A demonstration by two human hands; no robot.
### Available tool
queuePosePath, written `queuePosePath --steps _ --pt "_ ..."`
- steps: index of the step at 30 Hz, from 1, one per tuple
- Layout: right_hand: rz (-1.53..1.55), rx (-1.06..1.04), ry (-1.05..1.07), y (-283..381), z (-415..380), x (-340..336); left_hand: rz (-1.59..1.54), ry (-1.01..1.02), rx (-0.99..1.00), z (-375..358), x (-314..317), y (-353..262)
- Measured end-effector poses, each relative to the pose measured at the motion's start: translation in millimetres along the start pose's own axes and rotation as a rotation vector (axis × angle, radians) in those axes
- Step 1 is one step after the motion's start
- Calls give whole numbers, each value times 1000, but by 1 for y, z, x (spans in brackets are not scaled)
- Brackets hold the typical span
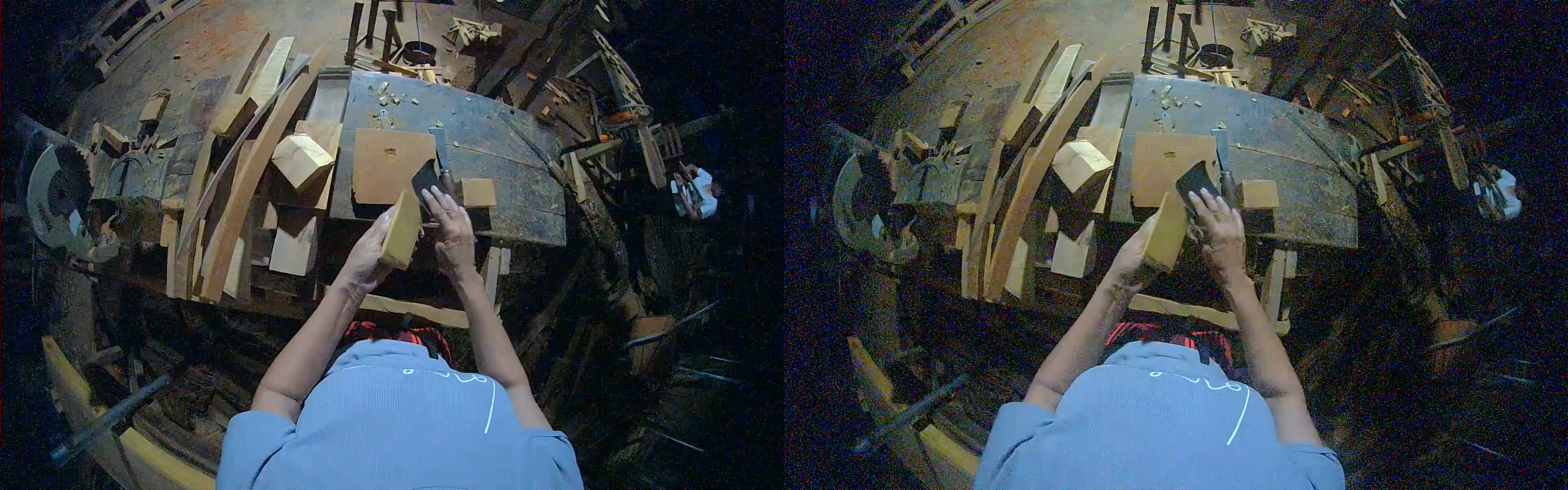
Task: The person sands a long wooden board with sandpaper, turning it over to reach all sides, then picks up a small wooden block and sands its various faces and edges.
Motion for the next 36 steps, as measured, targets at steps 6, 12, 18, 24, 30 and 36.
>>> queuePosePath --steps 6,12,18,24,30,36 --pt "146 -43 -21 24 -16 -10 -131 -66 -77 -1 2 -16" --pt "182 -56 106 52 -44 -3 -222 -108 1 5 2 -24" --pt "301 -33 129 45 -35 0 -228 -140 78 8 -7 -19" --pt "693 276 62 30 -2 -4 -62 -150 -23 0 6 1" --pt "601 222 226 55 -48 1 27 -200 132 10 -18 -34" --pt "598 153 164 60 -55 -23 -210 -139 91 20 -41 -47"
Point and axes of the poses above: each hand's wrist, its own z-axis towards the middle knuckle, its own x-axis out of the palm, y = z × x, the point moved 3 cm from there along z, towards the middle knuckle, and after that the axes turned 5 degrees about x, right-handed, at the moved point
